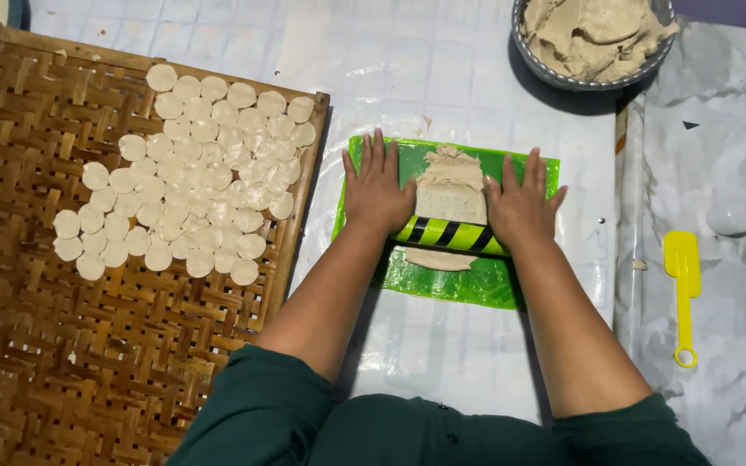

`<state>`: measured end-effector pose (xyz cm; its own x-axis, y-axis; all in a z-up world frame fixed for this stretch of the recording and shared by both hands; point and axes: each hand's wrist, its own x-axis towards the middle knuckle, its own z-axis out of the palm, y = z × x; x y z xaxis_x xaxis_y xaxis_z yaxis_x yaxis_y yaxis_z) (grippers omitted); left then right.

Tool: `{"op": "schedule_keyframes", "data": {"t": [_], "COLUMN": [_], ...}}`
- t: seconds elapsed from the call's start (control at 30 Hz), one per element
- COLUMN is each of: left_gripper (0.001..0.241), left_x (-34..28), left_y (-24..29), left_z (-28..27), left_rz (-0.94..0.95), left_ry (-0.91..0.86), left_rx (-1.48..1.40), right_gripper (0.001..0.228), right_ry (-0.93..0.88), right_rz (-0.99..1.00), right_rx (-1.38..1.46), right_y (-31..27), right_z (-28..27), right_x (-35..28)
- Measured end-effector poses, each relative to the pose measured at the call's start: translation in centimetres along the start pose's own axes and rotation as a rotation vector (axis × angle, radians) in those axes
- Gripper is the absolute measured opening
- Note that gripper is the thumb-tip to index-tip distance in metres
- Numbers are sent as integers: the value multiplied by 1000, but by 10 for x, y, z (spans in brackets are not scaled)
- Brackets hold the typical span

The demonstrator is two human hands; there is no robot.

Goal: Flattening and rolling out pieces of dough on a mat using a roller and a scraper.

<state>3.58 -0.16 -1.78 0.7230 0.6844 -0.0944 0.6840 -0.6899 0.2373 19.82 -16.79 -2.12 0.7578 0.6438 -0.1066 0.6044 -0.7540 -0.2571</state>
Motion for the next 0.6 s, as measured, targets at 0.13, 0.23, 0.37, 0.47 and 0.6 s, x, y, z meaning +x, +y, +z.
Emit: {"op": "schedule_keyframes", "data": {"t": [0.13, 0.23, 0.37, 0.47, 0.6], "left_gripper": [72, 68, 59, 55, 58], "left_x": [-21, -36, -71, -93, -116], "left_y": [2, -3, -8, -10, -11], "left_z": [2, 7, 15, 18, 17], "left_rz": [-9, 35, 114, 160, 228], "left_ry": [-118, -69, 101, 204, 274], "left_rx": [-8, -7, -17, -31, -33], "right_gripper": [65, 61, 57, 55, 53], "right_ry": [-67, -68, -37, 41, 198], "right_rz": [-41, -50, -97, -149, -250], "right_rx": [-14, 5, -13, -32, -175], "right_y": [5, 5, 8, 11, 13], "right_z": [6, 6, 12, 15, 16], "right_x": [-29, -43, -72, -91, -118]}}
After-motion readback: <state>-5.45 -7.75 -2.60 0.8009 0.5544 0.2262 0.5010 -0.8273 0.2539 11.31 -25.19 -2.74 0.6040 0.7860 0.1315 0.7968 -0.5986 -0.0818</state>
